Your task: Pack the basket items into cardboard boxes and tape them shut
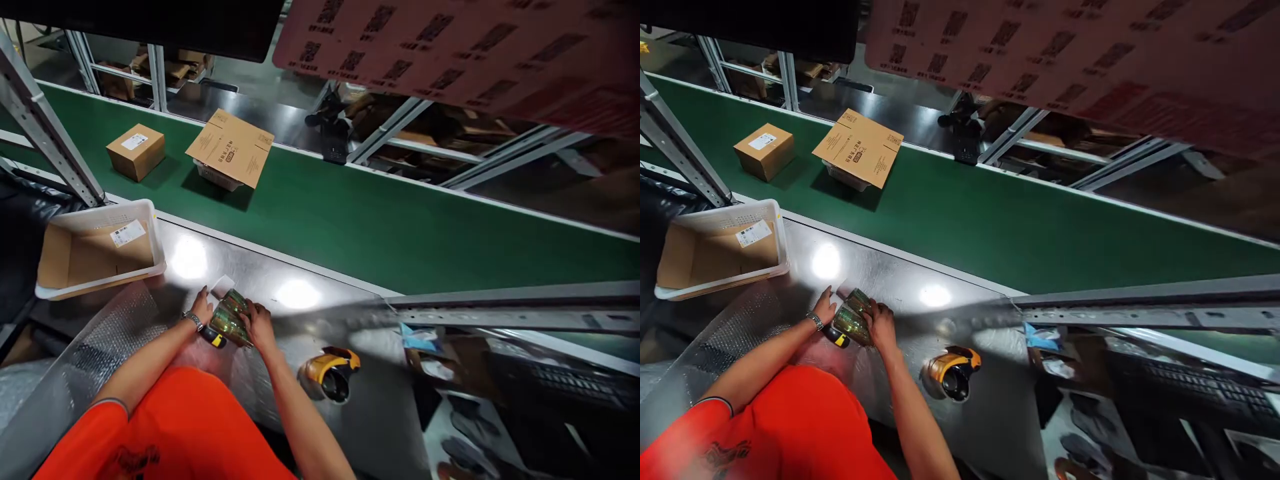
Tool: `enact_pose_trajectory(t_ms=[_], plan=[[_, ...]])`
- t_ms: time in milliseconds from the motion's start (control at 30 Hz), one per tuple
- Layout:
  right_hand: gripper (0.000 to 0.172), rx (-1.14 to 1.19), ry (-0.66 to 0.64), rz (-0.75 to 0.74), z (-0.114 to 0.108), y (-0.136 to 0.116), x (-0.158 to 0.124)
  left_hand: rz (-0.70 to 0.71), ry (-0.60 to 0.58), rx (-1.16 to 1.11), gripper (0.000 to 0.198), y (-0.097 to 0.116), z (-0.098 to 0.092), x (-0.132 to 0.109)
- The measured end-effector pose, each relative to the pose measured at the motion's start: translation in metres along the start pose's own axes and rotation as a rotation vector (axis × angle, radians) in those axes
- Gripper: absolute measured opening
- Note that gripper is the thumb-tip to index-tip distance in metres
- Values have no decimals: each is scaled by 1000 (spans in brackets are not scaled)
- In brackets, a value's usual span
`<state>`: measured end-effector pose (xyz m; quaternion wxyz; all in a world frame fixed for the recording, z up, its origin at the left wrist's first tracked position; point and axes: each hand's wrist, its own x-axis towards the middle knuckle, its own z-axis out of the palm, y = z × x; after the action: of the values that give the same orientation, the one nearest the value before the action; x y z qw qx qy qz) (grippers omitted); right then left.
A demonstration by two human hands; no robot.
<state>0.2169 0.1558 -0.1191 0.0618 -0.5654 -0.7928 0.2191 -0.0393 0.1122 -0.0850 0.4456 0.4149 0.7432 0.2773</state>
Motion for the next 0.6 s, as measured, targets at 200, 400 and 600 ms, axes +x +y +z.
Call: enact_pose_trajectory(t_ms=[200, 400, 600], plan=[[93, 136, 62, -26, 14, 29, -12, 169, 87, -18, 76, 14, -29, -16], [120, 170, 113, -13, 29, 31, -21, 123, 640, 301, 44, 5, -268, -43], [120, 36, 17, 24, 25, 1, -30, -411, 858, 406, 30, -39, -442, -95]])
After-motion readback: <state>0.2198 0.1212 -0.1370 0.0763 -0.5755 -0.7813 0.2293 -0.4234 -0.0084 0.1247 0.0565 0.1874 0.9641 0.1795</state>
